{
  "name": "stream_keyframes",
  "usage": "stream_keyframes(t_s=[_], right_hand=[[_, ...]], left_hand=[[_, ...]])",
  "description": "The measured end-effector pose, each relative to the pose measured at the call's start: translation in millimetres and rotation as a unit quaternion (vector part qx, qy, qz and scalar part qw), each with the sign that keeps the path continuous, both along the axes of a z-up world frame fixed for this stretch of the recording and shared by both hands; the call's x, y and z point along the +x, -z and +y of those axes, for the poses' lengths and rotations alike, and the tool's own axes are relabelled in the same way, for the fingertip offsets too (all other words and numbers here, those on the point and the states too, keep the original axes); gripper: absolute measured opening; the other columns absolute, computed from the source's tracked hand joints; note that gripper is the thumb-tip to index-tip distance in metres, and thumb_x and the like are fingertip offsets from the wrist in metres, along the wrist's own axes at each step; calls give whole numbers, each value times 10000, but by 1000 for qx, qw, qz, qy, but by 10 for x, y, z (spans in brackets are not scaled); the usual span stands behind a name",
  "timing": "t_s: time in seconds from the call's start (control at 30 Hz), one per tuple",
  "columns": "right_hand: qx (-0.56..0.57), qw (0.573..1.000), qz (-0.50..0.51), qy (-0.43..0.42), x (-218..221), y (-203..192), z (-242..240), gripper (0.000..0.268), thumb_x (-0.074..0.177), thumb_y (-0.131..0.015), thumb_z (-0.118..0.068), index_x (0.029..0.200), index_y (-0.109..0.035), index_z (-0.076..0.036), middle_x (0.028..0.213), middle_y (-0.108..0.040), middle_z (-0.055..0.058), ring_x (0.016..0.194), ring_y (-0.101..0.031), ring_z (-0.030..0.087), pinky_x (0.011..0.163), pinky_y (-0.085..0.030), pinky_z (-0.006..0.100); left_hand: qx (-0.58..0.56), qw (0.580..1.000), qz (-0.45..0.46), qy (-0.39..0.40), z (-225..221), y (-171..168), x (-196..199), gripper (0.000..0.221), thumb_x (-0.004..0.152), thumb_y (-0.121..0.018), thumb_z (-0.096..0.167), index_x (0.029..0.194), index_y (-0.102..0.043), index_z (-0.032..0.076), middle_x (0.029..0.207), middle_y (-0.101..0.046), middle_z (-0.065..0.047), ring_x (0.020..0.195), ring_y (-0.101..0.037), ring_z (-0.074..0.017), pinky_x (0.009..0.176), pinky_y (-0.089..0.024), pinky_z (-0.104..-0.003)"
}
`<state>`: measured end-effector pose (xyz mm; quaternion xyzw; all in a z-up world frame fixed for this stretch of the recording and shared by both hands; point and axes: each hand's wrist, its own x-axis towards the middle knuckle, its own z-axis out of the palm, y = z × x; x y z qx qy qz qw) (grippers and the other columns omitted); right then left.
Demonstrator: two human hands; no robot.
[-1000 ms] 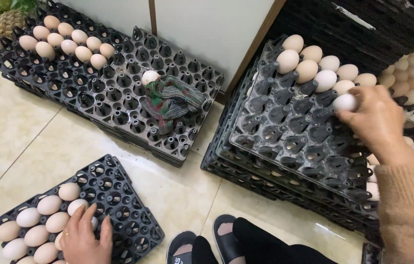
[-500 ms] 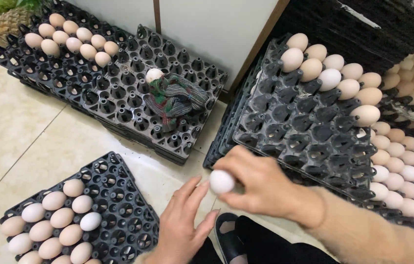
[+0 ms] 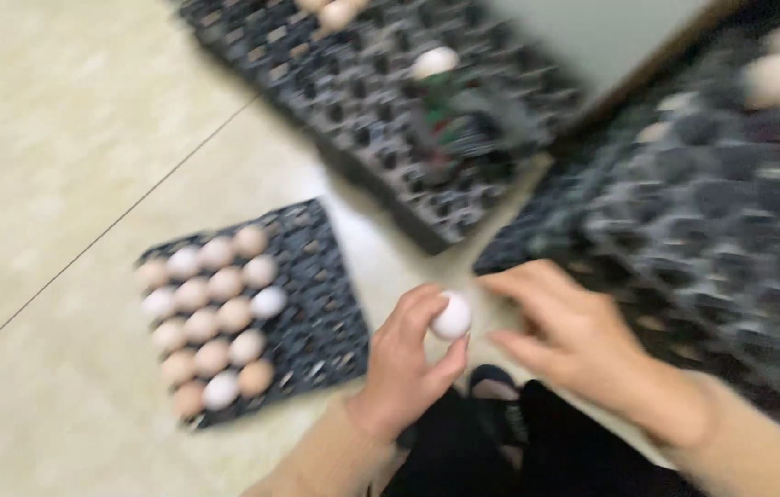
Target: The person is transferring eggs from a large stack of trays to a single tray on the floor, inspecting each egg before placement.
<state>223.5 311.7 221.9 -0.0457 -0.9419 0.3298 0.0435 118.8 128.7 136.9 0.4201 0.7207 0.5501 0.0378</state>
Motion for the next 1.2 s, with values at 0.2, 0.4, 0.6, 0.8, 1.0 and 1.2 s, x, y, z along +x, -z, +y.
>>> stream_keyframes(t_s=[0.2,0.4,0.6,0.8,1.0,1.2], right_hand=[[-14,990,-92,108,31,-67,16,523,759,-795,-125,1269,-691,-86,1179,-640,32,669,-647,123,586,-509,262],[-34,984,-113,135,13,-76,13,470,760,-792,-51,1223,-712,-43,1251,-625,73,704,-675,157,595,-531,286],[-44,985,-105,133,12,-58,4,466,756,-797,-59,1215,-717,-48,1251,-645,76,712,-680,154,589,-537,274],[-29,988,-81,128,85,7,78,428,771,-777,-102,1195,-717,-91,1259,-657,39,731,-721,111,592,-542,251],[-65,988,-24,141,245,-264,214,374,803,-778,-92,1173,-725,-73,1232,-664,36,737,-679,89,608,-545,205],[103,915,59,386,1066,-655,881,322,841,-771,-48,1153,-737,23,1021,-714,108,797,-634,186,724,-505,282]], left_hand=[[-110,979,16,-171,-789,531,-308,602,776,-745,116,1347,-574,32,1241,-681,-131,1058,-655,-294,958,-507,-374],[-220,926,13,-306,-1397,1027,-498,409,802,-735,106,1186,-598,76,1144,-653,-74,973,-654,-271,822,-535,-371],[-265,914,113,-286,-1462,1217,-671,455,776,-763,119,1204,-614,80,1134,-676,-54,996,-624,-272,947,-441,-410],[-311,908,171,-224,-1561,1457,-770,502,786,-748,184,1254,-604,75,1223,-643,-123,1050,-603,-353,940,-445,-481],[-320,908,176,-203,-1624,1680,-770,517,811,-744,179,1289,-629,17,1235,-676,-168,1086,-635,-372,977,-483,-485],[-306,877,274,-249,-1724,1807,-822,580,754,-819,268,1294,-765,65,1284,-737,-131,1095,-720,-339,987,-576,-430]])
